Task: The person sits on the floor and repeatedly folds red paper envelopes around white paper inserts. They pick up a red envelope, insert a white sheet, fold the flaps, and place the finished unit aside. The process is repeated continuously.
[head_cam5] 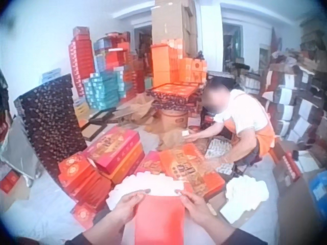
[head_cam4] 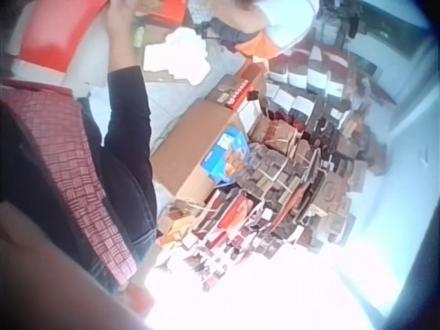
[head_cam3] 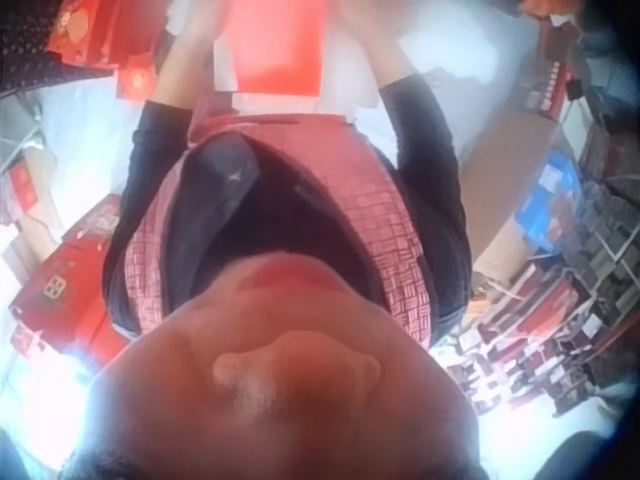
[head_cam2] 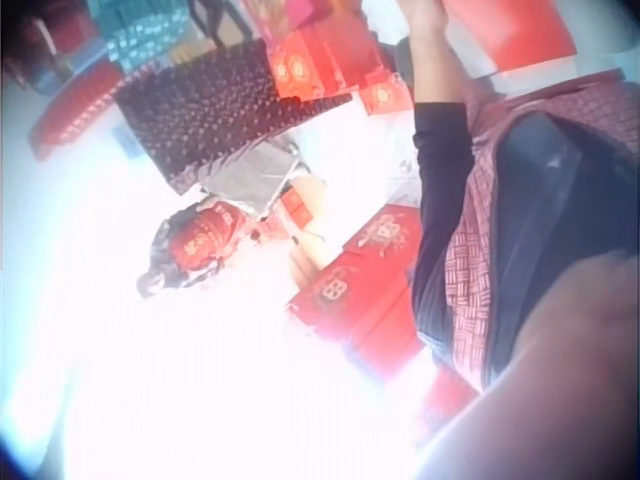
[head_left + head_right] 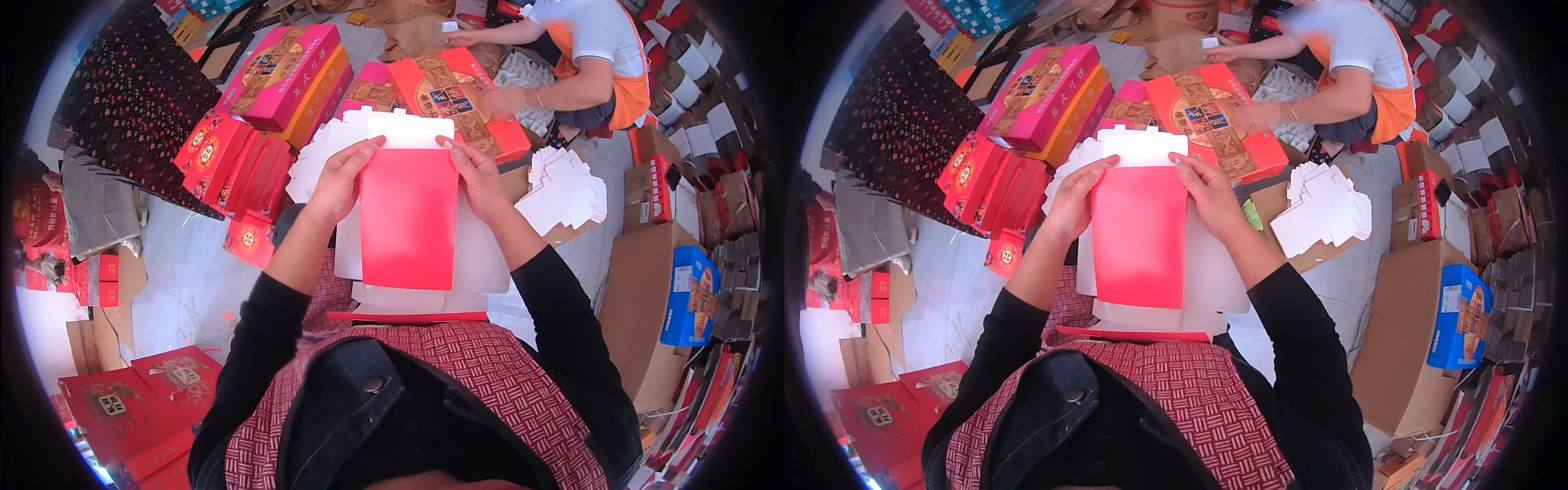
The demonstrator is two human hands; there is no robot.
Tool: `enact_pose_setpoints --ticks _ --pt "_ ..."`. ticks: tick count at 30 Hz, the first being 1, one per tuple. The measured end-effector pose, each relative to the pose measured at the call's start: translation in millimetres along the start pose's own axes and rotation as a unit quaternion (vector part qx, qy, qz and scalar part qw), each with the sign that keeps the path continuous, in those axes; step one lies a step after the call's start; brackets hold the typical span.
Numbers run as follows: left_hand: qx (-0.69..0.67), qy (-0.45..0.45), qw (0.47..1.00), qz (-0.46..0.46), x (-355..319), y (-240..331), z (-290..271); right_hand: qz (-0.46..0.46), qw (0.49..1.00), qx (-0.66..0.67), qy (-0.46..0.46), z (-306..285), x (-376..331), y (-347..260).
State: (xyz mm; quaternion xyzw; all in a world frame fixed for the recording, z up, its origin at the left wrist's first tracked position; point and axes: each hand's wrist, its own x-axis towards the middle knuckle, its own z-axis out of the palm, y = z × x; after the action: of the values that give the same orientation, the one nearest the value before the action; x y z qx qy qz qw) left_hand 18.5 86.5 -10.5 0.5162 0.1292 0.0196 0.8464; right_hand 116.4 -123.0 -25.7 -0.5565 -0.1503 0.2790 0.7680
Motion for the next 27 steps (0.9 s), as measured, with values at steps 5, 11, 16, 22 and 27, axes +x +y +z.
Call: enact_pose_setpoints --ticks 5,11,16,22,27 --pt "-0.007 -0.075 0.997 -0.016 6 0 -16 -0.072 0.995 -0.072 0.005 -9 9 17" --pt "0.098 -0.072 0.993 0.014 9 -2 -18 -0.147 0.975 -0.164 0.0 -14 10 13" --pt "0.176 -0.023 0.981 0.082 -2 1 -3 -0.041 0.983 0.152 -0.095 -4 12 -41" --pt "0.202 -0.044 0.966 0.158 -26 16 27 0.11 0.934 -0.202 -0.274 16 41 -97" --pt "0.214 -0.066 0.95 0.216 -39 19 34 0.227 0.906 -0.213 -0.285 30 43 -116"
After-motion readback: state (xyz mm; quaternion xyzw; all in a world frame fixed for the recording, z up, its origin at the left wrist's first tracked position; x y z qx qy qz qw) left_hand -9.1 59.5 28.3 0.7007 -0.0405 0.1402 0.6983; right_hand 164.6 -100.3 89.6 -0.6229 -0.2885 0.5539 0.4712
